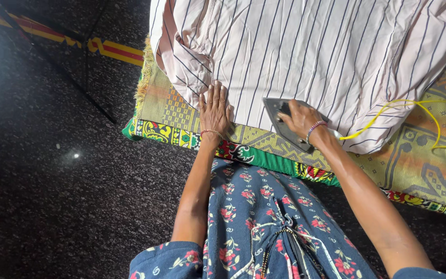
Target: The person smooths a striped shirt on a patterned mat and irons it using a metal electric iron. They move the iron back and forth across the fabric, smoothing out wrinkles with their hands as needed.
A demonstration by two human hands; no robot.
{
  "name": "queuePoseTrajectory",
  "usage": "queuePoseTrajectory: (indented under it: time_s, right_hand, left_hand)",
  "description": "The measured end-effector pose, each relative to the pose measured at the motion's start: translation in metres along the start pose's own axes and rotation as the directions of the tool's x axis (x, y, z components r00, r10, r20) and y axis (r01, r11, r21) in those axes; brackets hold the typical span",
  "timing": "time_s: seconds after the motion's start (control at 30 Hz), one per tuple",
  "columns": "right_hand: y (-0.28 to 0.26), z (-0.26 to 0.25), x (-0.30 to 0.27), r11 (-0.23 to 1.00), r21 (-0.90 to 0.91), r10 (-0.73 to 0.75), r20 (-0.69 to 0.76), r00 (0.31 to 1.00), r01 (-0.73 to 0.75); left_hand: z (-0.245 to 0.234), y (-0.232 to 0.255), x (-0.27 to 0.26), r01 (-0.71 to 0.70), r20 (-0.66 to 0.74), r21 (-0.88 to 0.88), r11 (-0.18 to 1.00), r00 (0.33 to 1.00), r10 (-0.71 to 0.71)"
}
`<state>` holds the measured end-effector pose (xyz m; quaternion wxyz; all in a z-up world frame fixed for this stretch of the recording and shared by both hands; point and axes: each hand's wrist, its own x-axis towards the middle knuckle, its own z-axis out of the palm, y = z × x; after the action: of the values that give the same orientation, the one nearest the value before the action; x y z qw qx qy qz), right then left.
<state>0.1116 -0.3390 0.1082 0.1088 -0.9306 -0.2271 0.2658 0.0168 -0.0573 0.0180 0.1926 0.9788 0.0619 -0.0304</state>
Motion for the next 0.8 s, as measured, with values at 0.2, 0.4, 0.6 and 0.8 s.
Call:
queuePoseTrajectory:
  time_s: [0.2,0.4,0.6,0.8]
  right_hand:
    - [0.006,0.005,-0.009,0.999,-0.022,0.047,-0.041,0.998,-0.048]
    - [-0.01,0.0,-0.013,0.991,0.026,0.13,-0.158,0.979,-0.128]
    - [-0.008,-0.002,-0.002,0.939,0.133,0.341,-0.244,0.908,-0.317]
    - [0.005,0.004,0.03,0.898,0.215,0.438,-0.361,0.823,-0.384]
  left_hand:
    - [-0.004,0.02,0.007,0.089,0.041,0.056,0.994,0.995,-0.092]
    - [0.013,0.064,0.03,-0.267,0.103,0.159,0.951,0.962,0.253]
    - [0.025,0.056,0.032,-0.291,0.146,0.043,0.956,0.948,0.282]
    - [0.02,0.056,0.031,-0.305,0.175,0.065,0.95,0.941,0.29]
